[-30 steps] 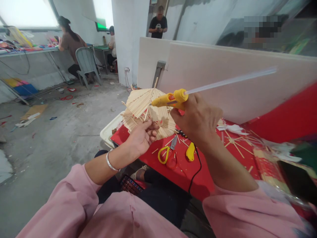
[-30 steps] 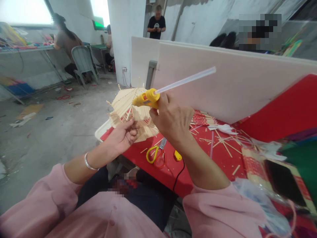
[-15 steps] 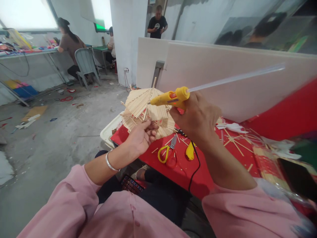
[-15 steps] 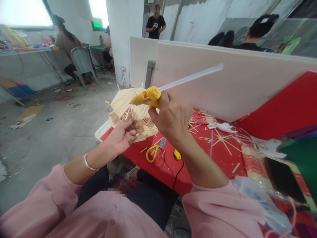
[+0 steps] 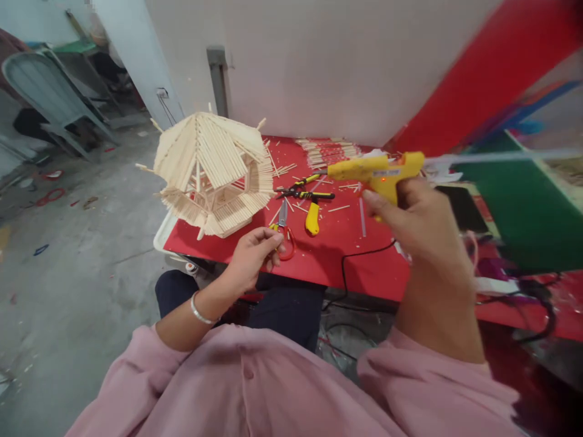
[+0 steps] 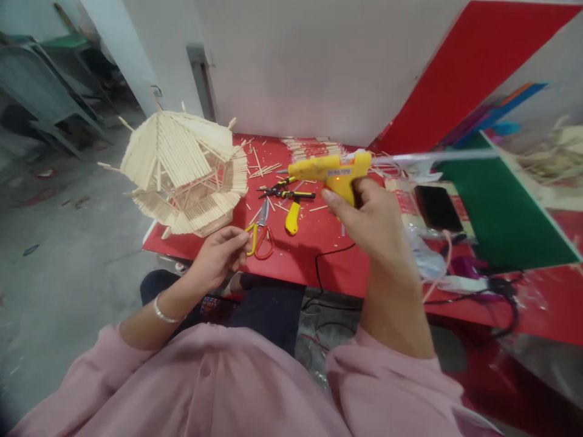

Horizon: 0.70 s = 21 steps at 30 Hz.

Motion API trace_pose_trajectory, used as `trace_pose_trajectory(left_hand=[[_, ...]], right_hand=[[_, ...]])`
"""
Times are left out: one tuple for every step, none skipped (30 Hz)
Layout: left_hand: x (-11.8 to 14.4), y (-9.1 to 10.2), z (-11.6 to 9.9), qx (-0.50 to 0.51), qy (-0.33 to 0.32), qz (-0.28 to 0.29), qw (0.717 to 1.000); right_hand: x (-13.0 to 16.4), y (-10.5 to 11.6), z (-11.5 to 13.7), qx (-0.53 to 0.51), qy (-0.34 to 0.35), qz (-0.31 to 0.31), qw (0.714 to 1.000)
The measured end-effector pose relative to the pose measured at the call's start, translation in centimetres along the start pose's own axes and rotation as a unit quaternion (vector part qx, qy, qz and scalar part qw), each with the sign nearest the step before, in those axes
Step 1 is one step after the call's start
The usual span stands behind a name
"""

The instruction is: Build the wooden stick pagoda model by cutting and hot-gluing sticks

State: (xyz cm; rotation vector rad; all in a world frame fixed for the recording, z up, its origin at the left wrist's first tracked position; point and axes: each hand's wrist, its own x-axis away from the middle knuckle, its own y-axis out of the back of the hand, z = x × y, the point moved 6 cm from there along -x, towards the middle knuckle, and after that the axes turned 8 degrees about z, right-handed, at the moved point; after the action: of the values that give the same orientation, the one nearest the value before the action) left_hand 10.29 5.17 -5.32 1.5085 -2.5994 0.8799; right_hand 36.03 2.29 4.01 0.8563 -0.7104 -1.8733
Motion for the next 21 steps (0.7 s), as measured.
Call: trace_pose_trajectory(left_hand=[[-1.4, 0.1, 0.9, -0.050, -0.019, -0.009, 0.999], [-2.8, 0.2, 1.6, -0.105, -0.038, -0.021, 0.993], [-4.1, 0.4, 2.1, -0.172, -0.060, -0.034, 0.983], [-5.3, 0.5, 2.4, -0.250, -0.089, -0.042, 0.963], [-6.3, 0.4, 2.4, -0.336, -0.118, -0.043, 0.933], [-7.4, 0.4, 2.5, -0.415, -0.135, -0.039, 0.899], [-8.4, 0.3, 2.4, -0.484, -0.142, -0.033, 0.863], [-9.4, 0.3, 2.4, -0.540, -0.142, -0.027, 0.830], [-10.5, 0.3, 2.2, -0.581, -0.139, -0.020, 0.802], [-11.7, 0.1, 2.0, -0.612, -0.139, -0.003, 0.778], [-13.0, -0.1, 1.8, -0.635, -0.141, 0.011, 0.759], [-14.3, -0.5, 1.7, -0.655, -0.144, 0.030, 0.741], [-15.6, -0.9, 1.7, -0.674, -0.145, 0.050, 0.722], [-16.9, -1.5, 1.9, -0.692, -0.146, 0.075, 0.703], [-18.1, -2.0, 2.1, -0.706, -0.145, 0.096, 0.686], [-19.1, -2.6, 2.4, -0.719, -0.146, 0.116, 0.670], [-19.9, -3.2, 2.7, -0.730, -0.147, 0.132, 0.655], [-20.5, -3.6, 3.0, -0.739, -0.147, 0.144, 0.642], [-20.9, -3.9, 3.2, -0.747, -0.146, 0.150, 0.630], [-21.0, -4.1, 3.2, -0.756, -0.144, 0.152, 0.620], [-20.9, -4.0, 3.2, -0.764, -0.141, 0.149, 0.612]], right_hand=[[0.9, -0.7, -2.1, -0.052, -0.037, 0.000, 0.998], [1.9, -1.7, -3.8, -0.100, -0.063, 0.001, 0.993], [2.8, -2.7, -5.3, -0.134, -0.083, 0.001, 0.988], [3.8, -3.9, -6.5, -0.150, -0.096, 0.009, 0.984], [4.7, -4.8, -7.6, -0.153, -0.107, 0.010, 0.982], [5.5, -5.7, -8.5, -0.150, -0.120, 0.016, 0.981], [6.2, -6.6, -9.3, -0.142, -0.130, 0.030, 0.981], [6.8, -7.3, -10.0, -0.134, -0.138, 0.048, 0.980], [7.2, -7.9, -10.6, -0.127, -0.140, 0.075, 0.979], [7.4, -8.4, -11.1, -0.119, -0.136, 0.109, 0.978], [7.5, -8.8, -11.5, -0.107, -0.126, 0.143, 0.976], [7.4, -9.0, -11.9, -0.091, -0.114, 0.172, 0.974], [7.3, -9.2, -12.2, -0.073, -0.103, 0.194, 0.973], [7.1, -9.3, -12.5, -0.054, -0.095, 0.212, 0.971], [6.9, -9.3, -12.7, -0.038, -0.090, 0.229, 0.969], [6.7, -9.5, -12.8, -0.025, -0.088, 0.247, 0.965], [6.5, -9.6, -12.9, -0.014, -0.088, 0.266, 0.960], [6.4, -9.6, -12.8, 0.002, -0.089, 0.281, 0.955], [6.4, -9.6, -12.6, 0.029, -0.091, 0.287, 0.953], [6.3, -9.3, -12.4, 0.068, -0.095, 0.280, 0.953], [6.3, -8.9, -12.2, 0.115, -0.101, 0.260, 0.953]])
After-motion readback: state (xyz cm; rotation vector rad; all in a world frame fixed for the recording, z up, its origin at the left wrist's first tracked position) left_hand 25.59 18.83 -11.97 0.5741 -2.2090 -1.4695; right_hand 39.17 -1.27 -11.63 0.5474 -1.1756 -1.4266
